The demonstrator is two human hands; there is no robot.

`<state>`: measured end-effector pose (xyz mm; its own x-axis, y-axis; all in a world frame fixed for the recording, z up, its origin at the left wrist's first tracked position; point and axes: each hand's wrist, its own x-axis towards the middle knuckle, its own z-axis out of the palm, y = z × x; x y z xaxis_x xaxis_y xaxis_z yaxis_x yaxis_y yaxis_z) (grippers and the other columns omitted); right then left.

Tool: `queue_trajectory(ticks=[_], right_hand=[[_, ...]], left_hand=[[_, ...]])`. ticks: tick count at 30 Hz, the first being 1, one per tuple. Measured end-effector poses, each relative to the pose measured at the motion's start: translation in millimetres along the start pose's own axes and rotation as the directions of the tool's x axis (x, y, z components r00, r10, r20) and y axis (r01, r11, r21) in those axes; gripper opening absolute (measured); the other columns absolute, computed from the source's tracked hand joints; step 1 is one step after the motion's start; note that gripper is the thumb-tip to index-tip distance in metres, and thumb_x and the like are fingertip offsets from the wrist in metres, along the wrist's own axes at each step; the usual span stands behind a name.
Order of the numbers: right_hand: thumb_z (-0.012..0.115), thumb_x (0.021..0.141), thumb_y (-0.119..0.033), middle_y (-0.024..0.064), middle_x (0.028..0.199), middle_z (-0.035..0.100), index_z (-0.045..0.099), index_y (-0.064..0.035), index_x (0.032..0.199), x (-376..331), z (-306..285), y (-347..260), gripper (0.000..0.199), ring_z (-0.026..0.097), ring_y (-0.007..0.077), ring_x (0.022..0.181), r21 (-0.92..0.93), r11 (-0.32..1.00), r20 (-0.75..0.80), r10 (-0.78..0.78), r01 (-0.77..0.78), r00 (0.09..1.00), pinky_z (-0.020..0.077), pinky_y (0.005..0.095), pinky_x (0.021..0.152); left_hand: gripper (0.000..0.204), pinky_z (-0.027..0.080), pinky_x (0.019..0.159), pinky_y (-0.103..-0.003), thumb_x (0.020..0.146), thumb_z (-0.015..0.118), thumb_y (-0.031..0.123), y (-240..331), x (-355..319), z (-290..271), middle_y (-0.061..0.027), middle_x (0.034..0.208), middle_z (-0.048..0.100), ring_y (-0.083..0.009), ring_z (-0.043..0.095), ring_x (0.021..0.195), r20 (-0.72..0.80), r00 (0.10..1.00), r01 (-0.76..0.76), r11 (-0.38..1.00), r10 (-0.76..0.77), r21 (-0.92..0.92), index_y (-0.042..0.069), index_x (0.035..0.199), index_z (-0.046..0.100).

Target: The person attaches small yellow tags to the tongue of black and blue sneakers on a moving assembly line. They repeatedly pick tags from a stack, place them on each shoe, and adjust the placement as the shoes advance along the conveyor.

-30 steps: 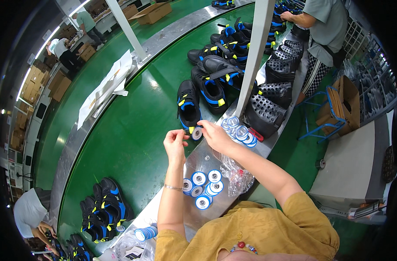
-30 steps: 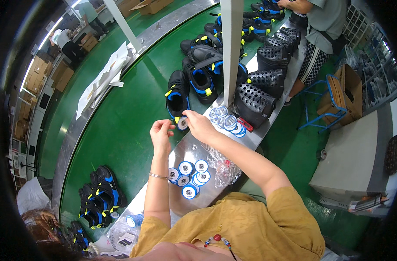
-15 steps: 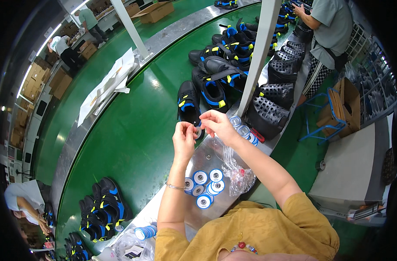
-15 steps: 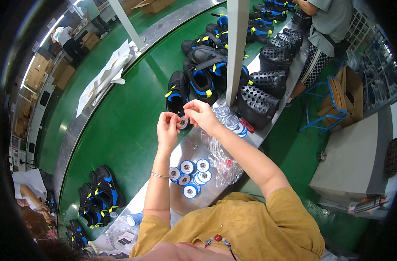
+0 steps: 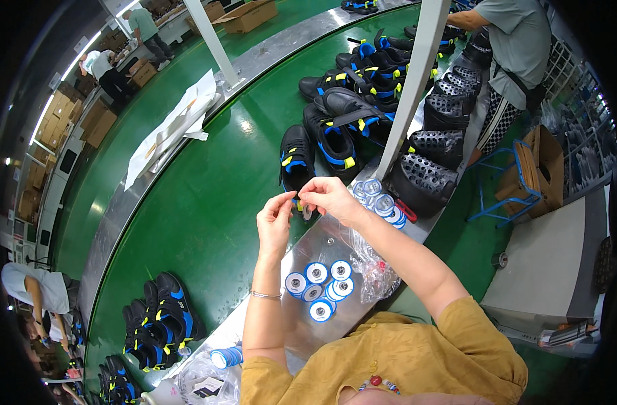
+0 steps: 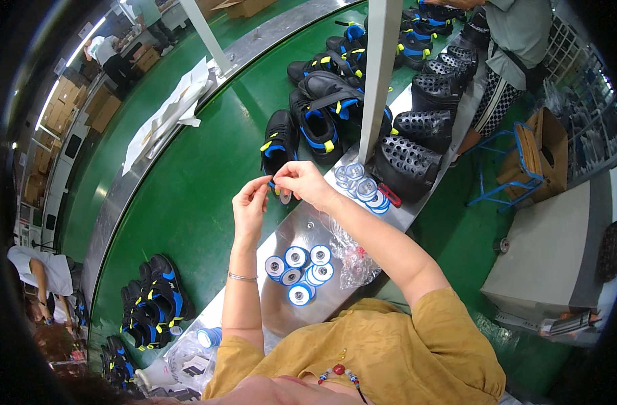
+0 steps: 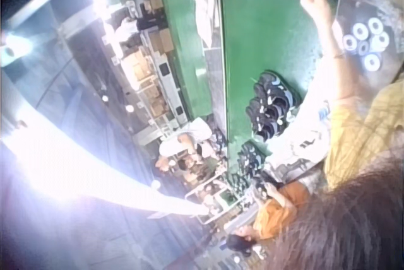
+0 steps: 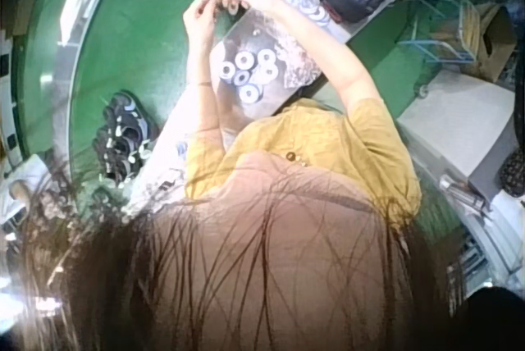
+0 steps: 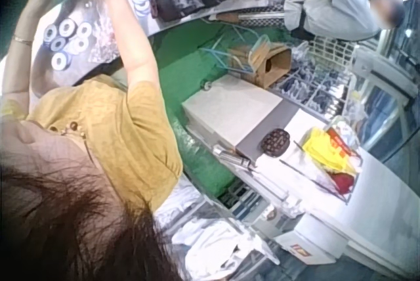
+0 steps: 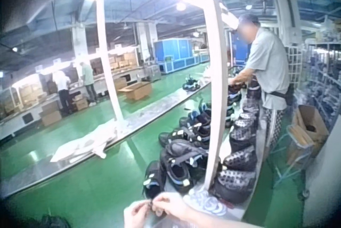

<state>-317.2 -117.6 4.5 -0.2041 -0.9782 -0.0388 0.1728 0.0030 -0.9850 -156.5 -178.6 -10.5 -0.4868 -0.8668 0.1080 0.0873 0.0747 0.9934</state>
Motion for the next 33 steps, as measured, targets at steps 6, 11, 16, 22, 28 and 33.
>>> queue_trajectory(ticks=[6,11,16,22,28,33], right_hand=[[0.064,0.087,-0.008,0.0030,0.081,0.067,0.068,0.0017,0.090,1,8,1,0.011,0.059,0.0083,0.072,-0.068,0.997,0.014,-0.038,0.039,0.999,0.0472,0.0232,0.064],[0.066,0.085,-0.007,0.0037,0.081,0.067,0.068,0.0019,0.089,6,7,9,0.010,0.060,0.0089,0.074,-0.125,0.989,0.104,-0.070,0.082,0.992,0.0482,0.0252,0.067],[0.067,0.082,-0.007,0.0047,0.079,0.066,0.067,0.0014,0.087,9,0,9,0.010,0.059,0.0089,0.074,-0.256,0.960,0.196,-0.062,0.112,0.979,0.0478,0.0260,0.067],[0.069,0.081,-0.004,0.0037,0.080,0.065,0.065,0.0002,0.085,8,7,12,0.007,0.059,0.0094,0.075,-0.135,0.984,0.165,-0.093,0.116,0.982,0.0481,0.0255,0.070],[0.068,0.084,-0.010,0.0040,0.078,0.066,0.067,0.0004,0.089,7,0,8,0.011,0.058,0.0093,0.073,-0.154,0.982,0.163,-0.084,0.110,0.983,0.0476,0.0259,0.067],[0.066,0.082,-0.010,0.0186,0.100,0.063,0.065,-0.0013,0.102,-13,-21,-16,0.022,0.064,0.0324,0.090,-0.847,0.466,-0.120,-0.636,0.256,0.762,0.0516,0.0400,0.078]], left_hand=[[0.028,0.043,0.065,-0.020,0.089,0.061,-0.001,3,-2,-6,0.0013,0.087,0.060,-0.0059,0.051,0.075,0.043,0.999,-0.007,1.000,0.006,0.014,0.004,0.115,0.069],[0.033,0.045,0.070,-0.021,0.088,0.061,-0.005,2,-2,-9,0.0023,0.084,0.059,-0.0057,0.053,0.077,0.093,0.995,-0.017,0.999,0.020,-0.041,0.004,0.119,0.066],[0.039,0.046,0.074,-0.021,0.087,0.062,-0.005,6,-1,-14,0.0022,0.084,0.059,-0.0062,0.054,0.079,0.157,0.987,-0.031,0.999,0.029,0.010,0.003,0.124,0.063],[0.043,0.048,0.077,-0.022,0.084,0.064,-0.007,7,-2,-15,0.0005,0.086,0.061,-0.0071,0.056,0.081,0.129,0.991,-0.018,1.000,0.019,-0.004,0.002,0.127,0.060],[0.037,0.049,0.079,-0.024,0.086,0.064,-0.002,8,-2,-5,-0.0014,0.087,0.064,-0.0083,0.059,0.083,0.050,0.998,-0.051,0.988,0.044,0.146,-0.001,0.123,0.060],[0.037,0.044,0.095,-0.042,0.083,0.063,0.002,31,16,31,-0.0199,0.112,0.063,-0.0351,0.058,0.106,0.142,0.827,-0.518,0.637,0.544,0.571,-0.002,0.119,0.058]])
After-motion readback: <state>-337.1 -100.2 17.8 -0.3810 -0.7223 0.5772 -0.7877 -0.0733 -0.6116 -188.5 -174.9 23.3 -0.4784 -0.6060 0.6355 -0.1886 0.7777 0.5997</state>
